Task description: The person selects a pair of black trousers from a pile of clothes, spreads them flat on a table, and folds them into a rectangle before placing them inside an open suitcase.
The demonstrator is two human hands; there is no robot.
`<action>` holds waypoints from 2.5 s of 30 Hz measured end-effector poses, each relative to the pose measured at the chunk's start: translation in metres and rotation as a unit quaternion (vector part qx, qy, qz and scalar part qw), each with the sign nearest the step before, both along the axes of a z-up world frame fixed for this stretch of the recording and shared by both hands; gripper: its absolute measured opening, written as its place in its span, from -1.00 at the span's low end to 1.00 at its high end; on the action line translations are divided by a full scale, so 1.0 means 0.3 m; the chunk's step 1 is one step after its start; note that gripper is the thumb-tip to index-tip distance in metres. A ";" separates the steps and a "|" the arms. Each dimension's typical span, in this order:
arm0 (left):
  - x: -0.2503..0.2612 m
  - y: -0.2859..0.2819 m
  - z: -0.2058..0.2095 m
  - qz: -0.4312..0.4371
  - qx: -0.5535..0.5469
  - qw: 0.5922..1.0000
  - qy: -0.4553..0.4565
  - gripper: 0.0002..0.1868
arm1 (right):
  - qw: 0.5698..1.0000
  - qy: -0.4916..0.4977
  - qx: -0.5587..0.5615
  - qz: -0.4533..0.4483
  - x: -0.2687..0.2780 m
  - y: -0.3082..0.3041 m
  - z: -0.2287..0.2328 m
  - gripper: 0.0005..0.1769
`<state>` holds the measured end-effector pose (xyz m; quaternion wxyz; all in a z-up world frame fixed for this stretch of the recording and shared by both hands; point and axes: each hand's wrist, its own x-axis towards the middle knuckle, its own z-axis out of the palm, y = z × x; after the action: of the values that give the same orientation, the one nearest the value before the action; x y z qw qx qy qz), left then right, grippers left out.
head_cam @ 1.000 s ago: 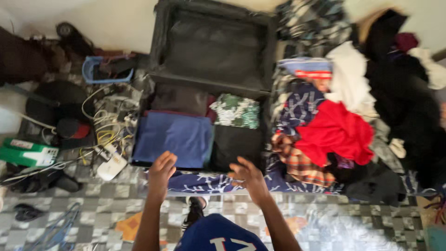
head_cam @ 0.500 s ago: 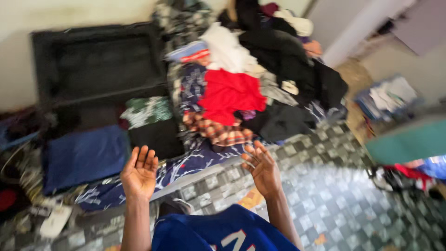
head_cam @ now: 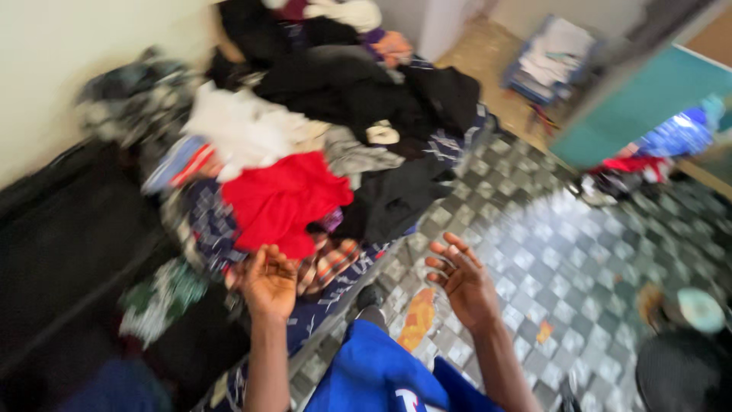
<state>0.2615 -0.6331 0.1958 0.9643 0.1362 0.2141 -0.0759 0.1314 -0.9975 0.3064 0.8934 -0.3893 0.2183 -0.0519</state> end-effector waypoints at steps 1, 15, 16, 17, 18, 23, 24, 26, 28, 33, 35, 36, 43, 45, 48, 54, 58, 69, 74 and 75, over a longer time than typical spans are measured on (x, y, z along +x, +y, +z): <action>0.073 -0.065 -0.009 -0.025 -0.016 1.000 0.007 -0.85 | 1.000 0.005 -0.006 -0.020 0.021 -0.052 0.008 -0.48; 0.796 -0.894 0.340 -0.253 0.028 0.962 -0.096 -0.75 | 0.975 -0.043 0.012 -0.216 0.288 -0.614 -0.030 -0.55; 0.819 -0.927 0.326 -0.256 0.030 0.962 -0.086 -0.77 | 0.973 -0.037 0.021 -0.229 0.299 -0.647 -0.043 -0.55; 0.835 -0.964 0.304 -0.250 0.033 0.965 -0.070 -0.77 | 0.970 -0.031 0.024 -0.241 0.305 -0.705 -0.048 -0.55; 0.840 -0.994 0.271 -0.245 0.036 0.967 -0.055 -0.77 | 0.967 -0.025 0.028 -0.254 0.316 -0.763 -0.056 -0.55; 0.901 -1.216 0.174 -0.227 0.016 0.972 -0.056 -0.80 | 0.953 -0.057 0.081 -0.285 0.447 -1.123 -0.132 -0.66; 0.922 -1.262 0.174 -0.212 0.032 0.975 -0.062 -0.80 | 0.953 -0.065 0.089 -0.282 0.480 -1.204 -0.141 -0.67; 0.959 -1.395 0.197 -0.176 0.057 0.982 -0.039 -0.81 | 0.956 -0.055 0.094 -0.271 0.556 -1.367 -0.138 -0.69; 1.008 -1.490 0.256 -0.132 0.085 0.987 0.015 -0.81 | 0.964 -0.081 0.104 -0.232 0.645 -1.510 -0.097 -0.71; 1.140 -1.764 0.410 -0.099 0.079 0.990 -0.058 -0.77 | 0.978 -0.123 0.101 -0.138 0.877 -1.806 0.048 -0.70; 1.175 -1.841 0.432 -0.094 0.079 0.990 -0.069 -0.75 | 0.984 -0.118 0.088 -0.105 0.964 -1.884 0.088 -0.68; 1.198 -1.883 0.435 -0.092 0.082 0.990 -0.068 -0.74 | 0.986 -0.118 0.082 -0.087 1.025 -1.916 0.102 -0.67; 1.375 -2.107 0.332 -0.046 0.071 0.995 -0.058 -0.73 | 0.989 -0.104 0.106 0.003 1.343 -2.047 0.064 -0.66; 1.434 -2.169 0.263 -0.019 0.054 0.998 -0.032 -0.74 | 0.993 -0.072 0.089 0.012 1.465 -2.077 0.049 -0.65; 1.598 -2.246 0.157 0.011 0.019 1.000 -0.016 -0.77 | 0.993 -0.061 0.087 0.047 1.625 -2.152 0.056 -0.62; 1.952 -2.474 0.032 0.071 -0.032 0.987 -0.140 -0.84 | 0.981 -0.062 0.092 0.157 2.000 -2.377 0.089 -0.58; 2.092 -2.564 0.176 0.059 0.014 0.994 -0.093 -0.75 | 0.971 -0.093 0.105 0.195 2.247 -2.473 0.095 -0.65; 2.118 -2.438 0.310 0.270 0.056 0.959 -0.061 -0.70 | 0.937 -0.021 0.151 0.315 2.823 -2.463 -0.042 -0.65; 2.123 -2.514 0.294 0.410 0.094 0.907 -0.018 -0.71 | 0.894 -0.009 0.156 0.421 3.122 -2.466 -0.042 -0.65; 2.134 -2.553 0.298 0.433 0.096 0.896 -0.014 -0.71 | 0.886 -0.008 0.155 0.437 3.179 -2.494 -0.021 -0.64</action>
<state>0.9015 -1.3991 0.2853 0.8868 0.1234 0.2445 0.3723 1.0851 -1.7457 0.3000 0.8763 -0.3013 0.0246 0.3752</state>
